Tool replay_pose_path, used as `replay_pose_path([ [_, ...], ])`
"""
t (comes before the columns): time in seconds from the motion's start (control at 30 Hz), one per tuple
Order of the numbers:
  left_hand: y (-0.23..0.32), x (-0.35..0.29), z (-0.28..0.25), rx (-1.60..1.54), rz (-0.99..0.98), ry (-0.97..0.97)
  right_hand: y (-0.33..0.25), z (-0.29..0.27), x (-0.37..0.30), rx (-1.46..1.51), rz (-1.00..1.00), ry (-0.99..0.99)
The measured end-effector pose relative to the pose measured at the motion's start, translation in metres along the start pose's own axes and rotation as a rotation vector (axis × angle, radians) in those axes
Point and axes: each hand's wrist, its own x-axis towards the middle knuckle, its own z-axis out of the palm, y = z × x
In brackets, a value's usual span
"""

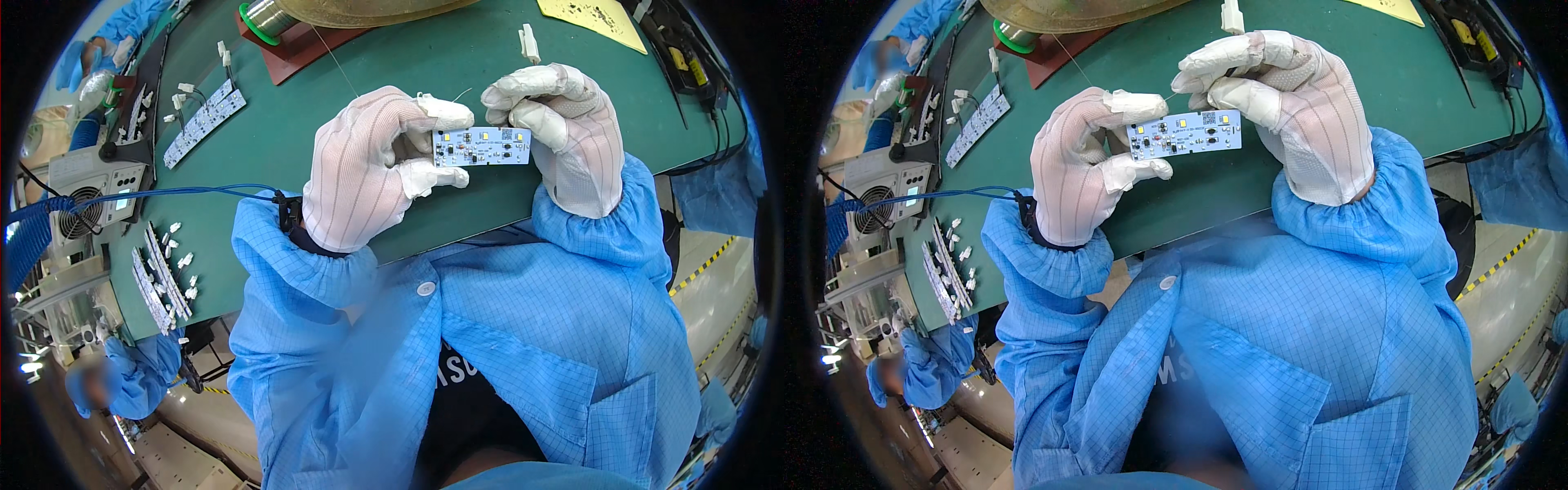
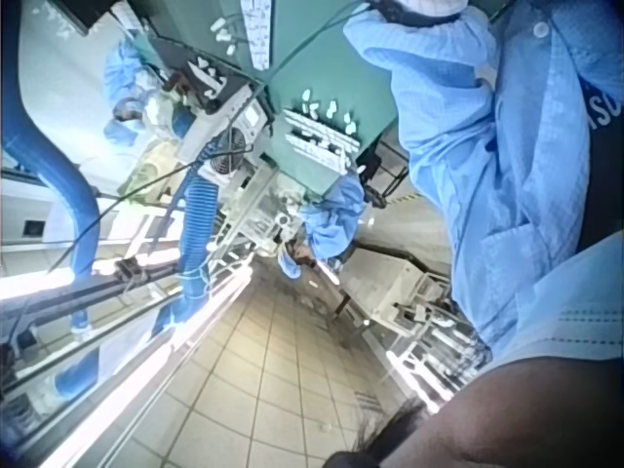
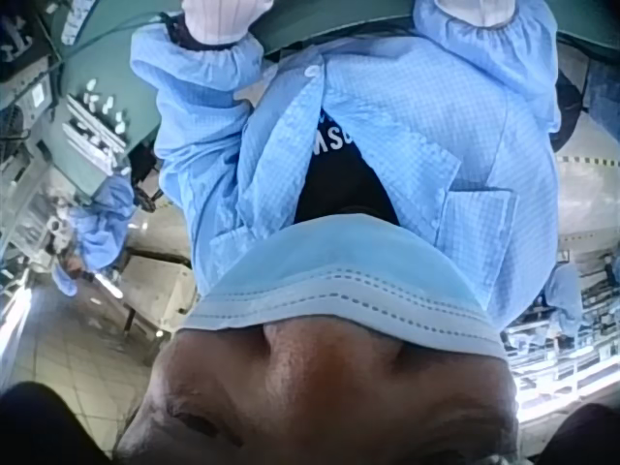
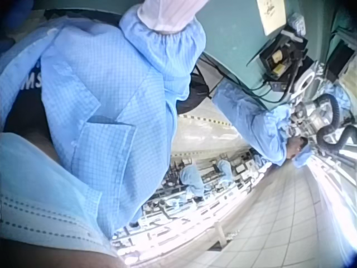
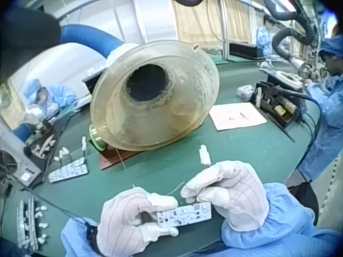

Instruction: Soldering components and wires onto printed circuit boards at a manual assembly station.

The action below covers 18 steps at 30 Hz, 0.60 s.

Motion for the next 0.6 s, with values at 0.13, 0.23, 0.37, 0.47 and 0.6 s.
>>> replay_pose_path([
  [0.13,-0.0031,-0.001,0.0015,0.036,0.039,0.021,-0.0011,0.0014,0.0003,-0.005,0.001,0.001],
  [0.23,-0.003,-0.0008,0.0018,0.037,0.063,0.027,-0.0011,0.002,0.0,0.014,0.003,0.016],
  [0.37,-0.0009,0.0007,0.0005,0.045,0.056,0.013,-0.0008,0.0018,-0.0001,0.025,0.003,0.019],
  [0.47,-0.0016,0.0016,0.0006,0.08,0.061,0.004,0.0002,0.0013,-0.0003,0.023,-0.004,0.023],
  [0.6,-0.0033,0.0003,0.0017,0.104,0.095,0.033,0.0022,0.0005,0.0006,0.031,-0.008,0.011],
])
